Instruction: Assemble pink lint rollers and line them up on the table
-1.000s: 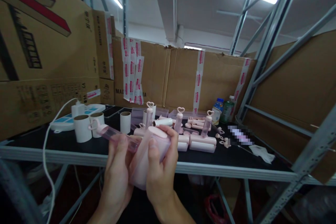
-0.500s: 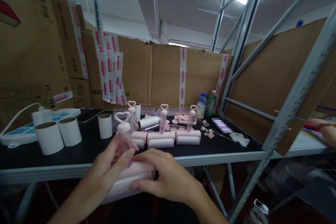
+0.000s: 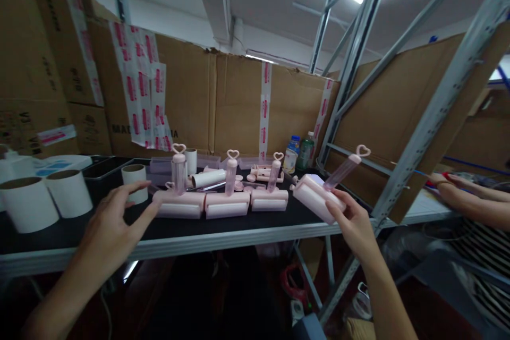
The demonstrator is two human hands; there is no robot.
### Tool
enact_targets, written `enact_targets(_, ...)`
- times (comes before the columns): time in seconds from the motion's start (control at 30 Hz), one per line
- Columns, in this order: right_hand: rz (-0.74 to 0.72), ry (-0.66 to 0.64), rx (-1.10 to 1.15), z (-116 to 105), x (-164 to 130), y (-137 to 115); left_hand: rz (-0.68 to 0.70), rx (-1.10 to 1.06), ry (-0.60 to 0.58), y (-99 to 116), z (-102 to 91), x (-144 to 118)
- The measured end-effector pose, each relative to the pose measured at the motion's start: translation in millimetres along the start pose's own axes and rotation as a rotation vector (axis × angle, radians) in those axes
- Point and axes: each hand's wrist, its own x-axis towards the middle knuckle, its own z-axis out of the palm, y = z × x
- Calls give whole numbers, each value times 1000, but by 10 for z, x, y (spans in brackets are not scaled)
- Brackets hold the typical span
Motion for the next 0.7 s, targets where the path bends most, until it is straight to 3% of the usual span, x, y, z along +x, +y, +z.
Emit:
enact_targets(0.13, 8, -54, -7, -107, -17, 275, -65, 20, -177, -315, 116, 30)
enact_targets(0.27, -19, -209, 59, 30, -112, 316, -98, -47, -305, -443, 217, 4)
enact_targets(0.47, -114, -452, 127, 406, 44, 185, -71, -35, -255, -516, 248, 28)
enact_targets(0.7, -158, -603, 165, 791, 298, 216, -87, 39, -262, -605, 175, 111)
